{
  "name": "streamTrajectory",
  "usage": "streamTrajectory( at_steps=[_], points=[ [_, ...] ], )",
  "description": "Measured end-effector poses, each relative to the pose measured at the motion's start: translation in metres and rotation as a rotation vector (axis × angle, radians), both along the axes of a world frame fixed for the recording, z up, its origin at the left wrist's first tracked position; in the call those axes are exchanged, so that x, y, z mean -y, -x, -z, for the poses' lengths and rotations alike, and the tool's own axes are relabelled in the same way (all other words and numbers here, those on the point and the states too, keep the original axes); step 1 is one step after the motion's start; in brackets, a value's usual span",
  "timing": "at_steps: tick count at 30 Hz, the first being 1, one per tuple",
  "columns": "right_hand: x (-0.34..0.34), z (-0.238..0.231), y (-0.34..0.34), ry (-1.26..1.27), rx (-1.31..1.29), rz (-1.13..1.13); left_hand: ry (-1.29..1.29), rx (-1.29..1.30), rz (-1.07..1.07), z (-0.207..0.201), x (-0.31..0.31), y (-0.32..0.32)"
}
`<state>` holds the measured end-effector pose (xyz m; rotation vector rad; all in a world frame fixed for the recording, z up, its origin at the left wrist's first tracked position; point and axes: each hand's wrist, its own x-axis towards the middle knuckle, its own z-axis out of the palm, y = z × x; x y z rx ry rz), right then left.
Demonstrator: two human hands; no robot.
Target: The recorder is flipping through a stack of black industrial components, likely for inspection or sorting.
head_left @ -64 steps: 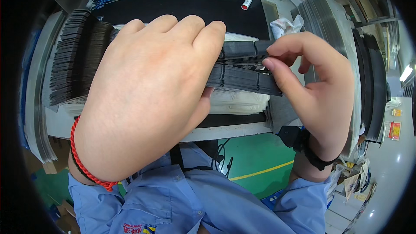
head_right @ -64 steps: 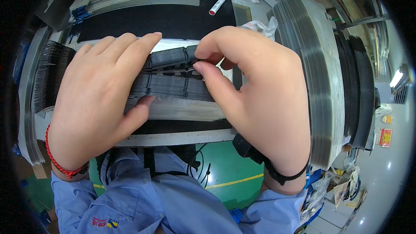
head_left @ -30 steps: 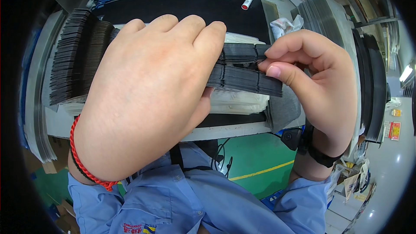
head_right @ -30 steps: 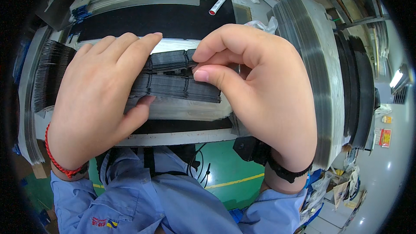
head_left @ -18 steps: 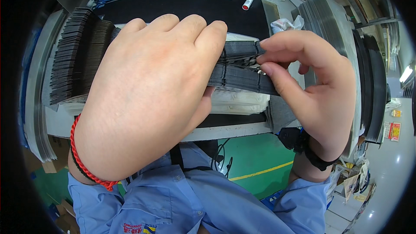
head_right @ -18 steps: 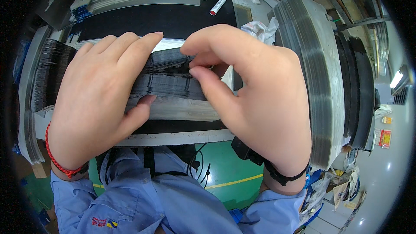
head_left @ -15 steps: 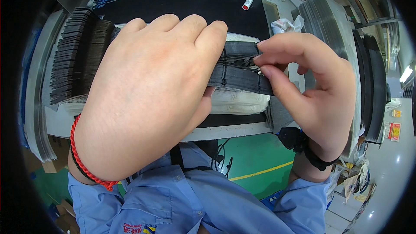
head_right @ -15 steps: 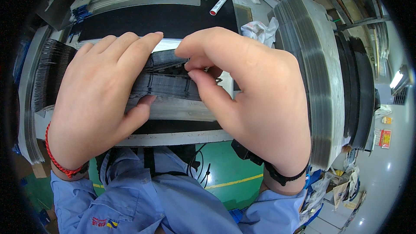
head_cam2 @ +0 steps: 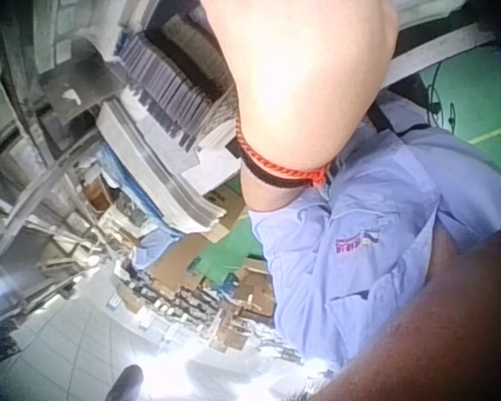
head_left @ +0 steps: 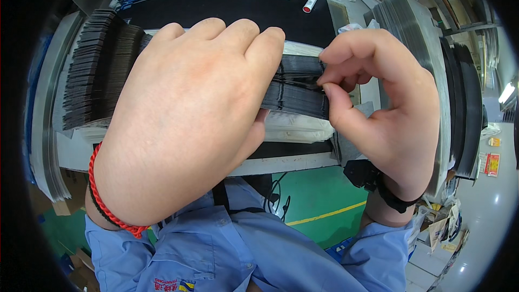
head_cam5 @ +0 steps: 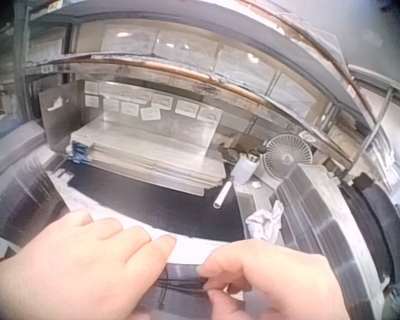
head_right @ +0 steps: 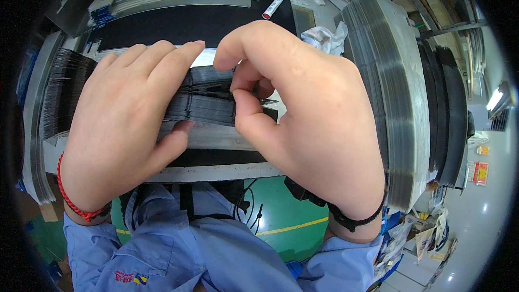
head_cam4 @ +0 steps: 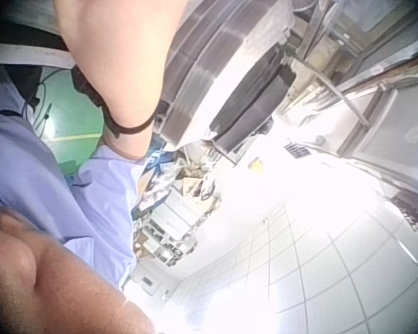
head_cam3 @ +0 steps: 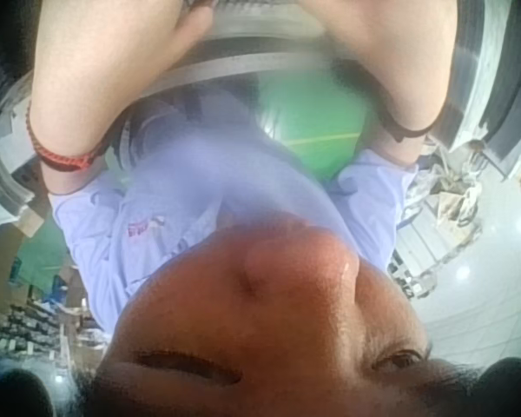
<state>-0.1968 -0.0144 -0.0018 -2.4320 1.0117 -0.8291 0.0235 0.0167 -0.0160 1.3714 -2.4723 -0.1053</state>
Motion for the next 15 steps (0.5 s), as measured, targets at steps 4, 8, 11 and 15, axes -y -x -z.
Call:
streamTrajectory(
  at_steps=[4,8,11,15],
  points=[
    [0.0031,0.0027,-0.0021,0.0,0.032,-0.014,0.007,0.003,-0.001,0.0005,0.0003,0.0004],
    [0.004,0.0009,-0.0051,-0.032,-0.001,0.005,0.012,0.005,-0.006,0.0007,0.0004,0.0001],
    [0.0034,0.0033,-0.0044,-0.125,0.076,0.042,0.032,0.002,-0.004,0.0014,0.0015,0.0004],
    [0.0017,0.0086,-0.0036,-0.163,0.168,0.069,0.032,0.0,0.0,0.0014,0.0027,0.0013]
  ],
)
